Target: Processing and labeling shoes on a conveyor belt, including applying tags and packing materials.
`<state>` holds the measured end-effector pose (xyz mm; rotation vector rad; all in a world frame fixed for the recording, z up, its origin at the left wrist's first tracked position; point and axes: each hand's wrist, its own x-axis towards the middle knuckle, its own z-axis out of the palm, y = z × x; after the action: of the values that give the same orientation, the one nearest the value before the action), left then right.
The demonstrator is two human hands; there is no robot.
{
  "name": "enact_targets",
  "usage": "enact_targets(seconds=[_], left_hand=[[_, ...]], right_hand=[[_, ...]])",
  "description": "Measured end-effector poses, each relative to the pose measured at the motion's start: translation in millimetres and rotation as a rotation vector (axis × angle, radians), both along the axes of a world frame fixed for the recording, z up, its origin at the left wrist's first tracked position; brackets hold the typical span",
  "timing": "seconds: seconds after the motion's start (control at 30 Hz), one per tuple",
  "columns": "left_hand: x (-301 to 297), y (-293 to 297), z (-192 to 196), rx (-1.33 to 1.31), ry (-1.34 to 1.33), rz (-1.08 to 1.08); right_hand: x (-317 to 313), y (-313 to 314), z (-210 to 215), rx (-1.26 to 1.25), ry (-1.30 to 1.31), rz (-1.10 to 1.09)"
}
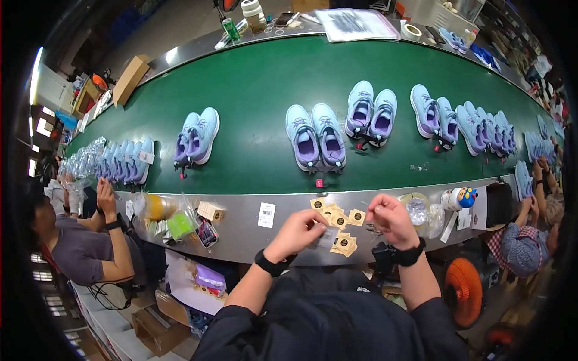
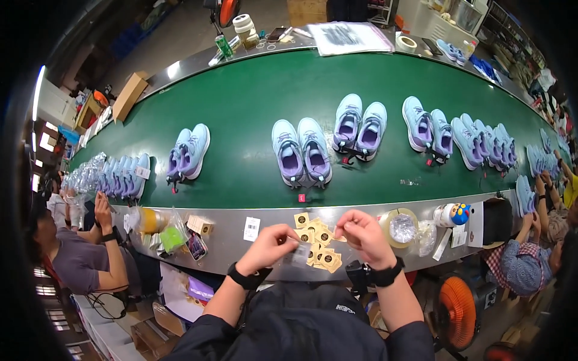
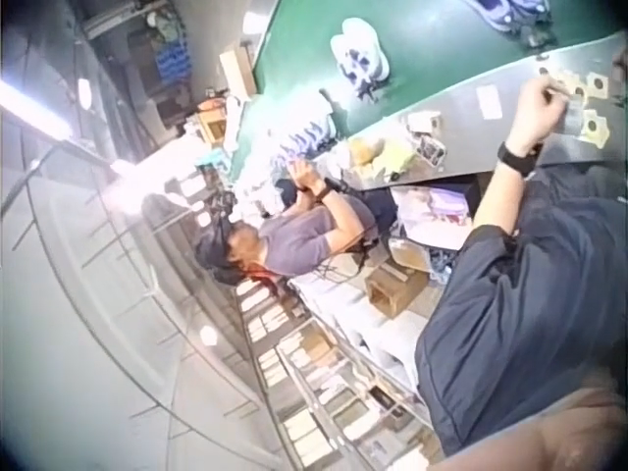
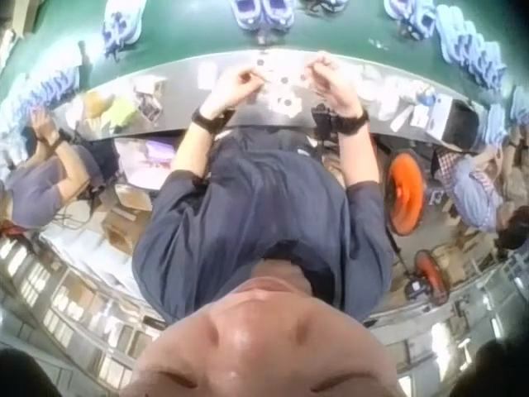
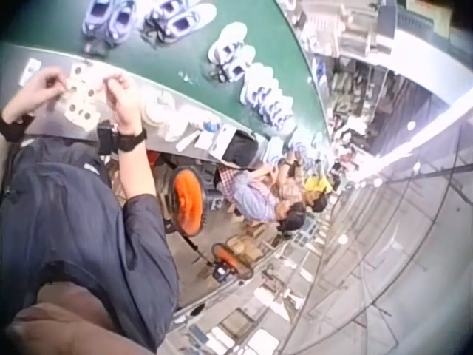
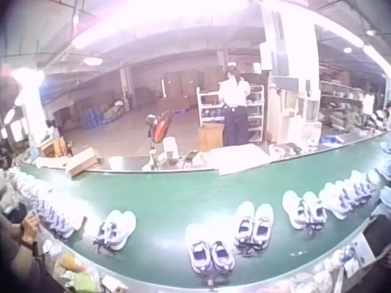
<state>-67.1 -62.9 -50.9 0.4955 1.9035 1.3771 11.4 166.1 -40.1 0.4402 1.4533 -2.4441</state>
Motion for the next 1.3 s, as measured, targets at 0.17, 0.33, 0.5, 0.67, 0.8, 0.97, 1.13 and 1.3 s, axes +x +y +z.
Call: enact_targets(seconds=[0.17,0.33,0.5,0.67,0.8,0.97,1.13,1.3], left_hand=[[-7.4,-11.5,-10.7,0.08,-0.049,0.154],[-23.9,-23.8,-6.7,0.193,-0.043,0.405],[-49.1,-39.7,-0.6,0.254,0.023,0.466],[-66.3,-50.7,4.3,0.335,0.049,0.498],[-73.3,-61.0,2.3,0.358,0.056,0.497],[-82.1,-75.5,-0.8,0.331,0.117,0.506],[-90.8,-84.2,0.5,0.289,0.222,0.446],[-96.4,-77.2,-21.5,0.28,0.184,0.459]], right_hand=[[-30.1,-17.8,-3.7,-0.463,0.134,-0.069],[-52.8,-47.3,6.7,-0.025,0.29,-0.399],[-70.9,-91.2,28.0,0.692,0.347,-0.283],[-91.1,-136.8,30.7,1.048,0.391,-0.053],[-111.8,-160.9,22.7,1.172,0.499,-0.003],[-130.8,-171.1,16.1,0.98,0.359,0.033],[-140.2,-175.1,3.7,0.842,0.274,0.007],[-147.3,-174.6,-18.3,0.807,0.228,-0.063]])
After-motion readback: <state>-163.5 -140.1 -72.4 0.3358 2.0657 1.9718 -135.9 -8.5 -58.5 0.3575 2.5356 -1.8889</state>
